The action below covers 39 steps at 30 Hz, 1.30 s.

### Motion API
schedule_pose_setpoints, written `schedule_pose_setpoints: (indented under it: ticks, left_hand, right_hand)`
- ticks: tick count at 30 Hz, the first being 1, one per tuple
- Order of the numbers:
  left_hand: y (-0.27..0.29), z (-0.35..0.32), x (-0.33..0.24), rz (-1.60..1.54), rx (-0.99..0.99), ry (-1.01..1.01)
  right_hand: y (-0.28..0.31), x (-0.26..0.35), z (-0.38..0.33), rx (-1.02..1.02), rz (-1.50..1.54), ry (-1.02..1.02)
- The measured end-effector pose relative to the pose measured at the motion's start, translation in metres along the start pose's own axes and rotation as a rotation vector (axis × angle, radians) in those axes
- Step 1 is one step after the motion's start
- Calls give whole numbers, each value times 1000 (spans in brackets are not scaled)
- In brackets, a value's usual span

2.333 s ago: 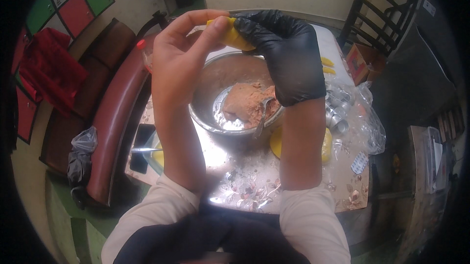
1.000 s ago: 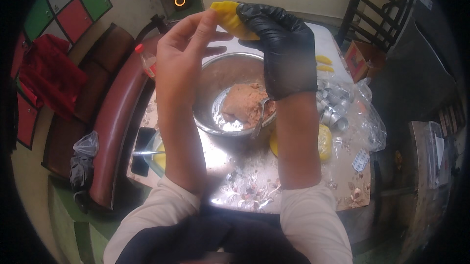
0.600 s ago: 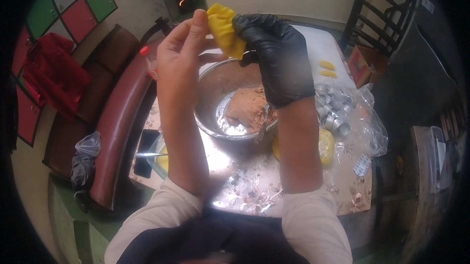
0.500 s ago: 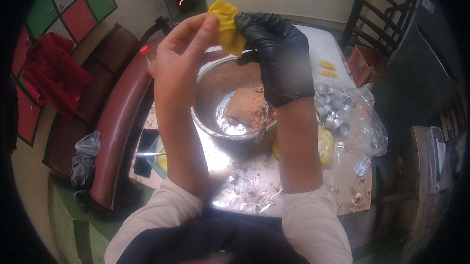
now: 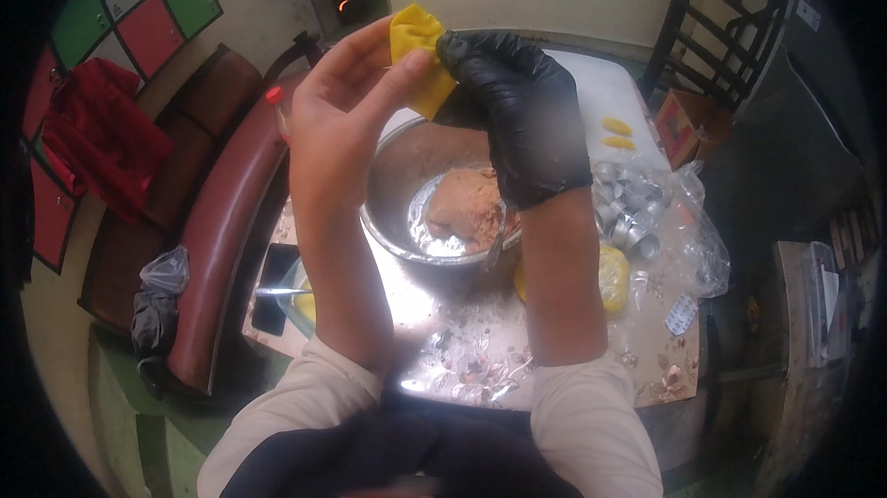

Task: The person fills yellow dumpling wrappers with a meat mixture from a metal bowl, then folds and pleats the edges to seal them. The finished dumpling is placed on the table.

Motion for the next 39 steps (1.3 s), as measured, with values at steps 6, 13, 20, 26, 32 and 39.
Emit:
schedule_pose_setpoints:
  ticks: [6,13,20,26,32,39]
  left_hand:
    - [0,-1,-2,34,6,-10]
    - [-3,-1,-1,-25,-2,7]
    - [0,-2,-1,74,-47,88]
    - [1,-2,2,75,-83,28]
    - [-1,-2,1,59,-83,35]
    - [-7,-1,2,35,-39,-2]
  right_hand:
    - [-1,4,-1,10,-29,-19]
    - [0,10,-2,7,-103,-18]
    - [3,9,-1,29,-171,-1]
    - [3,13,-4,27,-163,2]
    - [2,17,-5,54,-241,42]
    - [1,15,-3,-84,-366,151]
Point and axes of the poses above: each hand's wrist, its own z-axis towards the middle knuckle, its own y-axis out of the back of the hand, x = y × z, the point moved 2 cm from there along z, towards the middle knuckle
